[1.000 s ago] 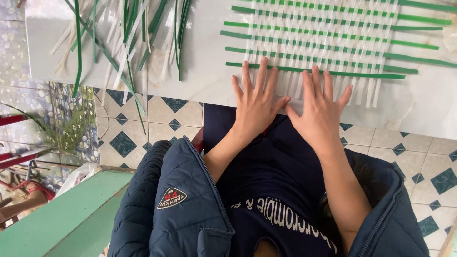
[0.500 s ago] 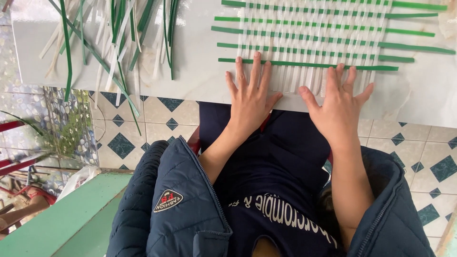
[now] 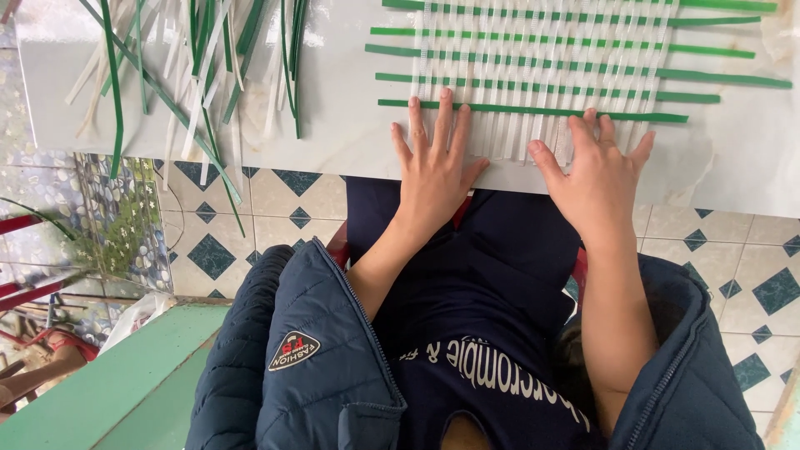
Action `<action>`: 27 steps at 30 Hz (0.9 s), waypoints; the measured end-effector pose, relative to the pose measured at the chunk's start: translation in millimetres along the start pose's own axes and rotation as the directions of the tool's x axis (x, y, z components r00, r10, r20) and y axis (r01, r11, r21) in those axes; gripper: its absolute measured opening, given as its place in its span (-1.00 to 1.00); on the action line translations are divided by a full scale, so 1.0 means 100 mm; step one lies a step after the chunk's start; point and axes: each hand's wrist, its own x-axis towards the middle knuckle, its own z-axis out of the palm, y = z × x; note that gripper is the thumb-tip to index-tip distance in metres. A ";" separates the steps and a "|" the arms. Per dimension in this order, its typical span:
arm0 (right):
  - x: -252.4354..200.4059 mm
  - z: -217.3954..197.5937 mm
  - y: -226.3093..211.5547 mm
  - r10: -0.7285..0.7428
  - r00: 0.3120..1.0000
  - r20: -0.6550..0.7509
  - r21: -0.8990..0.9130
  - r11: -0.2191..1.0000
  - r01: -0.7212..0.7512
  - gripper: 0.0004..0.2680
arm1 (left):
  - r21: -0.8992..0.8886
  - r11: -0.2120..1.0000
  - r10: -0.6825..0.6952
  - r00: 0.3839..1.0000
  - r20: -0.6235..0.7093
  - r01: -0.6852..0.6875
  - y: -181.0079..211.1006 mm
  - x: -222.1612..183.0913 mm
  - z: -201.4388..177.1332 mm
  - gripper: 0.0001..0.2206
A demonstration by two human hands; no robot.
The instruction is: Manually weaving green plastic strips into a base of white plastic strips on a table to create a woven component.
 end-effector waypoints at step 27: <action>0.03 -0.34 -0.24 0.087 0.992 0.087 0.176 0.979 -0.101 -0.54 | -0.259 0.960 -0.197 0.913 -0.357 0.106 -0.07 0.46 0.06 -0.67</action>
